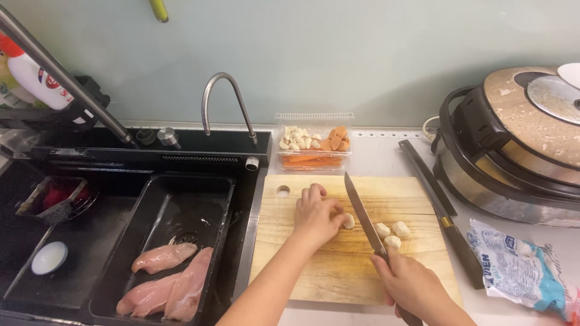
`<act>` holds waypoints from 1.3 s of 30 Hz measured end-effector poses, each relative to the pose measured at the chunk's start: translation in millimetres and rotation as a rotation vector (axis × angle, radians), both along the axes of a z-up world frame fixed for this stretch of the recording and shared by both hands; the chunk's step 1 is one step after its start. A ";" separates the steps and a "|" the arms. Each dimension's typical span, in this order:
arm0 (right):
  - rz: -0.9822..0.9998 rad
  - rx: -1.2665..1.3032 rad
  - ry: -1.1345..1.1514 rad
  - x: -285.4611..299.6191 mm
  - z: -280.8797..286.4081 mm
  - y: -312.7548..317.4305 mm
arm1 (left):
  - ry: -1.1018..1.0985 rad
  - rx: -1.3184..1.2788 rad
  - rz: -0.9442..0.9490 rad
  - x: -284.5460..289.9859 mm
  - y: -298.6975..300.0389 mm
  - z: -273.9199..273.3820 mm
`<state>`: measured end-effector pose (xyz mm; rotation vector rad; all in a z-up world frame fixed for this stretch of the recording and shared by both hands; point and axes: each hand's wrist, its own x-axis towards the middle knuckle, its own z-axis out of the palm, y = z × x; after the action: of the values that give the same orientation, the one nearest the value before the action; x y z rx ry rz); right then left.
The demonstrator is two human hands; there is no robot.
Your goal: Slicing sausages and fish balls on a cutting board in a kitchen.
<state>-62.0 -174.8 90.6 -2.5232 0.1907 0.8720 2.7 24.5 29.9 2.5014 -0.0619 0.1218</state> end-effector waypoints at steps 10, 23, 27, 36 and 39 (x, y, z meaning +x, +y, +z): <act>0.179 -0.136 -0.159 -3.0 -46.5 -12.6 | -0.034 -0.004 0.010 10.2 -14.2 -26.8; 0.250 -0.170 -0.222 12.8 -53.4 -6.7 | 0.084 -0.042 0.068 15.2 -18.3 -21.6; 0.304 -0.222 -0.297 24.6 -84.3 -7.9 | 0.036 -0.047 0.083 12.0 -17.5 -24.5; 0.283 -0.163 0.053 4.4 -26.1 -32.1 | -0.172 -0.060 0.172 22.8 -9.1 -69.1; 0.193 -0.015 0.048 10.7 -11.5 -35.2 | -0.158 -0.077 0.133 21.8 -16.0 -52.3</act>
<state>-51.3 -210.0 79.1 -2.5678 -0.0322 1.0089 24.5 8.5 -22.4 2.4141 0.0436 0.3699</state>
